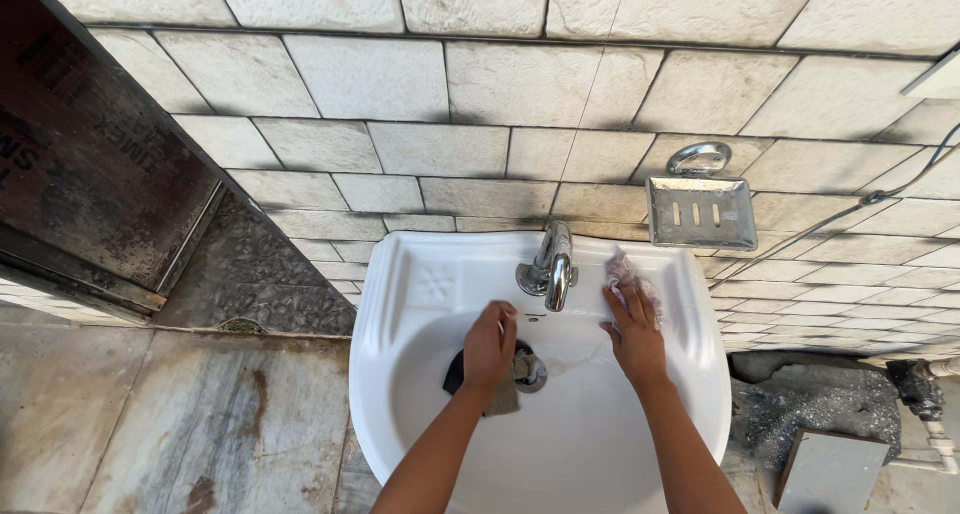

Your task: The person cleans a wall-mounted metal soap dish using a cloth and a bar of soap. They scrub the dish thoroughly, then wipe the sink basin and the faucet area with the cloth.

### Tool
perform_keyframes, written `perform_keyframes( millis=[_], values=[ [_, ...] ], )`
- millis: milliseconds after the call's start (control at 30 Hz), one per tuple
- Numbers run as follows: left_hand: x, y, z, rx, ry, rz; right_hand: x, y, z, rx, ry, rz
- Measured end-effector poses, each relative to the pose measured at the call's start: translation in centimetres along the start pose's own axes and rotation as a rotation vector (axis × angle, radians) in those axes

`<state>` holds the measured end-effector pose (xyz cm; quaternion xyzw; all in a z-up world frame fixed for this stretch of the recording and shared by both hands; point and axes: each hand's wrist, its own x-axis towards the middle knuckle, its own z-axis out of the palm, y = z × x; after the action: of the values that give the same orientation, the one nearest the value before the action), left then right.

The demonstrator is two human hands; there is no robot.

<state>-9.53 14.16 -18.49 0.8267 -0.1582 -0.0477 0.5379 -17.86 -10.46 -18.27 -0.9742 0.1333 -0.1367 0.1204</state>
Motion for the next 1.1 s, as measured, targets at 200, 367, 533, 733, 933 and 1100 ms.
perform_keyframes(
  millis=[200,367,533,733,933,1100],
  values=[
    [-3.6,-11.9,4.8,0.935,-0.583,0.017,0.2,-0.7,0.5,0.119,0.071,0.0],
    [-2.9,-15.1,6.5,0.996,-0.751,0.071,0.4,-0.8,-0.5,0.231,0.183,0.065],
    [-2.4,-8.5,3.0,0.524,-0.593,-0.017,1.3,-1.0,-0.9,0.383,0.274,0.192],
    [-0.2,-0.2,-1.5,0.027,-0.258,-0.026,0.4,-1.4,-0.8,0.315,0.224,0.142],
    [5.8,0.5,-6.4,-0.064,0.282,-0.181,0.8,-1.3,0.7,0.337,0.172,0.337],
    [6.8,-0.2,-8.4,0.367,0.366,0.096,1.4,-3.9,4.7,0.11,0.19,-0.085]
  ],
)
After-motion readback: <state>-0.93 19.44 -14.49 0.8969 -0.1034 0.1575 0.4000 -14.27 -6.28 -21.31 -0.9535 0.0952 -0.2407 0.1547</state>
